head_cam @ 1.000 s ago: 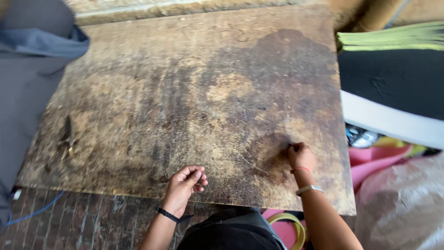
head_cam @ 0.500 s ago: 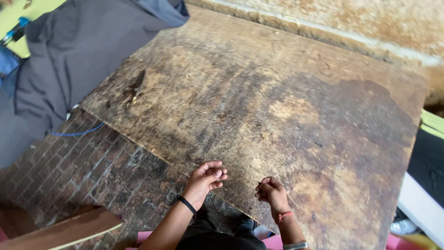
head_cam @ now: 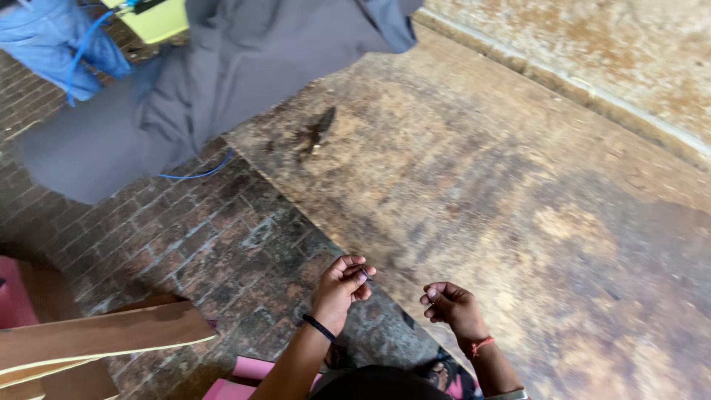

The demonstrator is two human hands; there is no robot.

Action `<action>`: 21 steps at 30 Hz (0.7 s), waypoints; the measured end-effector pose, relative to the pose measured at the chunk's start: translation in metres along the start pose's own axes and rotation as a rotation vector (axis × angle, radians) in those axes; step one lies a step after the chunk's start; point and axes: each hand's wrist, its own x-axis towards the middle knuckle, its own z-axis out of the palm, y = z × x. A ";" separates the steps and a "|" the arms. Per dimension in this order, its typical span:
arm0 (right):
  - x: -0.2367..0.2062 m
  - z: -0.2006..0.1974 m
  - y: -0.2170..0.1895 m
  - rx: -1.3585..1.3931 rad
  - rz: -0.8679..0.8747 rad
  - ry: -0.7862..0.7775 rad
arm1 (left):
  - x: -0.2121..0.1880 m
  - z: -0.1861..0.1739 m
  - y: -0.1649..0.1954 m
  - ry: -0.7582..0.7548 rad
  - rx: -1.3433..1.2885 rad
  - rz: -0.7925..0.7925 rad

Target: The person positions a triangular foam piece on dark fabric, then uses shears to trim the fabric around the foam shape. They set the cut fabric piece aside, fold and gather the remaining fabric on the table, and finally cut and handle small fabric scraps with the shears.

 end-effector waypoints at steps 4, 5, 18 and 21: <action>0.025 0.100 -0.009 0.046 0.008 -0.045 | -0.004 -0.089 0.038 0.173 -0.052 0.002; 0.032 0.125 -0.008 0.060 0.004 -0.051 | -0.006 -0.112 0.046 0.212 -0.066 0.019; 0.128 0.352 -0.033 -0.137 0.096 -0.373 | -0.047 -0.301 0.114 0.597 -0.391 0.264; 0.157 0.391 -0.033 -0.149 0.146 -0.415 | -0.046 -0.321 0.129 0.634 -0.421 0.262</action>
